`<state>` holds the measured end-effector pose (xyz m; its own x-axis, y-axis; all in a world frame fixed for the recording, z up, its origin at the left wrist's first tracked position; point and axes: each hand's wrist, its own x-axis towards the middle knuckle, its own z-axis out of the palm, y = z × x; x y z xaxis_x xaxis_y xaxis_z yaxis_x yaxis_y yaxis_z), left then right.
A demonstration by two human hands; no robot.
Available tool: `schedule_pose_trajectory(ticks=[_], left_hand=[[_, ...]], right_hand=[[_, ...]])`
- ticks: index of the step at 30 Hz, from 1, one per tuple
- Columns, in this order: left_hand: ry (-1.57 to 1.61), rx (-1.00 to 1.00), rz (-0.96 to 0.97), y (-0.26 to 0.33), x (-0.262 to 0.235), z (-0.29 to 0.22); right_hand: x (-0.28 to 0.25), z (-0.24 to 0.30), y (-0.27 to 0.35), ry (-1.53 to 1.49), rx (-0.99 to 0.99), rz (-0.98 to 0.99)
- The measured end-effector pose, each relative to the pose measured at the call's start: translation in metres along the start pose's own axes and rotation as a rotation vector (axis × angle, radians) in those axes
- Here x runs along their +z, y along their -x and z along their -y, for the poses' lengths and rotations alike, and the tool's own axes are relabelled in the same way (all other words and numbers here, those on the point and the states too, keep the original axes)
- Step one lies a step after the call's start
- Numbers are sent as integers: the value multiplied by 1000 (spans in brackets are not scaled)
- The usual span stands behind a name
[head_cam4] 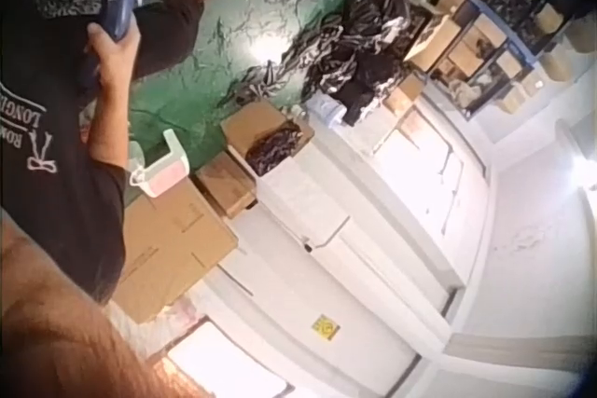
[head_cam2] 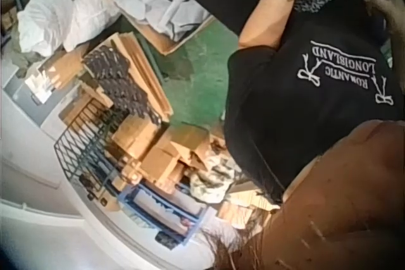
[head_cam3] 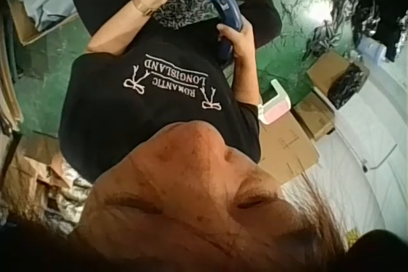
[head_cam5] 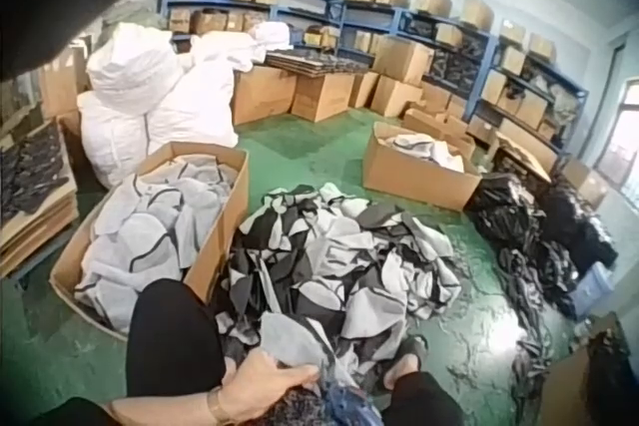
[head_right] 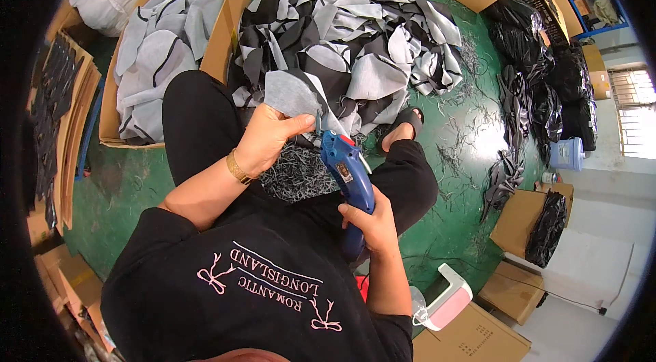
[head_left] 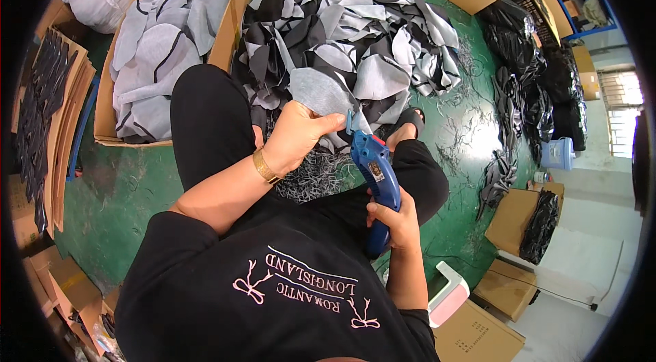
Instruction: Trim excess material from fabric components using a handheld electric cutter.
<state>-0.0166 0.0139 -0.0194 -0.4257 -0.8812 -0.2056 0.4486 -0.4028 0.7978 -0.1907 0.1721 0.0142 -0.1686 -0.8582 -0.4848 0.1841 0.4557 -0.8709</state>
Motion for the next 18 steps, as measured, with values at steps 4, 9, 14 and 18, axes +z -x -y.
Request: schedule_pose_trajectory(ticks=[4, 9, 14, 18], left_hand=[[-73, 6, 43, 2, -3, -1], [-116, 28, 90, 4, -3, -6], [-252, 29, 155, 4, -6, -13], [-412, 18, 180, 3, -10, -16]], right_hand=[[-1, 3, -1, -35, -2, 15], [-5, 8, -1, -23, 9, 18], [-7, 17, 2, 33, -7, 27], [-13, 21, 4, 63, 16, 54]])
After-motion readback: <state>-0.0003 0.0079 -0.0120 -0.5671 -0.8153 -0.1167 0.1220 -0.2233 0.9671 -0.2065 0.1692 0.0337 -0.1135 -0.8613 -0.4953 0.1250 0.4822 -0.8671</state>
